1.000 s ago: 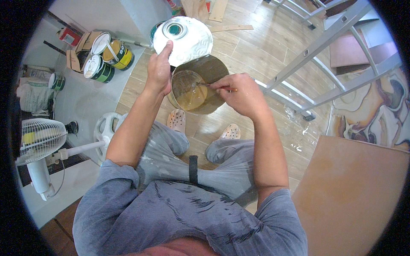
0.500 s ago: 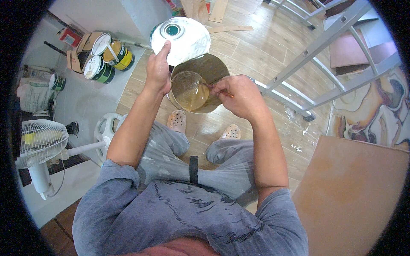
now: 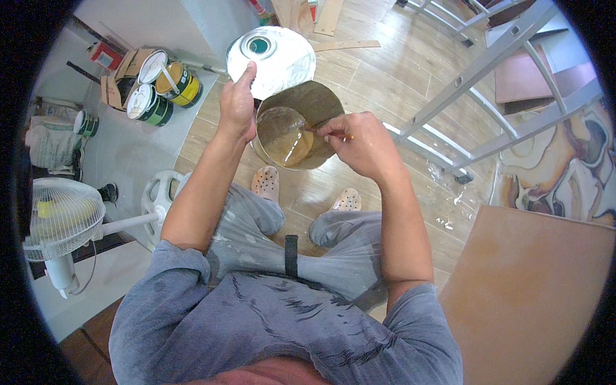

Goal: The person picks up a small paint can and a stir stick, walks to a larger paint bucket, and pours the small can's contents into the larger bucket. They then stir the mixture thoroughly with the stick.

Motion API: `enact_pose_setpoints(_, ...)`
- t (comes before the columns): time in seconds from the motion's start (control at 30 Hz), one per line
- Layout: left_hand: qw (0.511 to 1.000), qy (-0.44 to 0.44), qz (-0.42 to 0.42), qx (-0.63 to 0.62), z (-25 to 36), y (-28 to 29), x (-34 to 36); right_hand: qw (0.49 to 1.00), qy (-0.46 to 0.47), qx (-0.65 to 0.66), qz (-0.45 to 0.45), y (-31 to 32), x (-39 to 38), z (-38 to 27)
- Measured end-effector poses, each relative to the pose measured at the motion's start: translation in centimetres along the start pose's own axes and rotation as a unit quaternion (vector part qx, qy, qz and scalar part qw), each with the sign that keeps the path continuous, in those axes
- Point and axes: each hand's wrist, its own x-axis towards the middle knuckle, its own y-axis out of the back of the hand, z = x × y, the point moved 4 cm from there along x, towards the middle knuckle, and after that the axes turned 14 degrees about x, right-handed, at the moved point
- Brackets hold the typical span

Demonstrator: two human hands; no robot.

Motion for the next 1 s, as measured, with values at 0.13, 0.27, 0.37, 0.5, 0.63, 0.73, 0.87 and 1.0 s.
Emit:
enact_pose_setpoints(0.13, 1.000, -0.011, 0.002, 0.005, 0.2, -0.1, -0.1, 1.000, -0.015, 0.008, 0.015, 0.3, -0.1, -0.4)
enact_pose_setpoints(0.27, 1.000, -0.021, -0.002, 0.020, 0.2, 0.0, 0.0, 1.000, -0.010, 0.008, 0.010, 0.3, -0.1, -0.6)
enact_pose_setpoints(0.37, 1.000, -0.017, 0.003, 0.014, 0.3, 0.0, 0.1, 0.999, 0.026, 0.010, 0.046, 0.2, 0.1, 0.2)
enact_pose_setpoints(0.5, 1.000, -0.018, -0.006, 0.005, 0.2, 0.3, 0.2, 0.998, 0.004, 0.046, 0.036, 0.1, 0.0, -0.2)
enact_pose_setpoints(0.63, 1.000, -0.010, -0.006, 0.013, 0.9, -0.2, -0.2, 0.996, 0.012, 0.061, 0.057, 0.2, 0.2, 0.1)
enact_pose_setpoints(0.73, 1.000, -0.013, -0.004, 0.015, 0.8, 0.0, -0.2, 0.999, 0.000, 0.035, 0.036, 0.2, 0.2, -0.3)
enact_pose_setpoints(0.87, 0.999, -0.006, -0.004, 0.032, 1.2, -0.3, -0.6, 0.998, 0.004, 0.042, 0.056, 0.4, 0.1, -0.5)
enact_pose_setpoints(1.0, 1.000, -0.013, 0.001, 0.012, 0.8, 0.1, -0.2, 0.999, 0.000, 0.032, 0.021, -0.1, 0.0, -0.4)
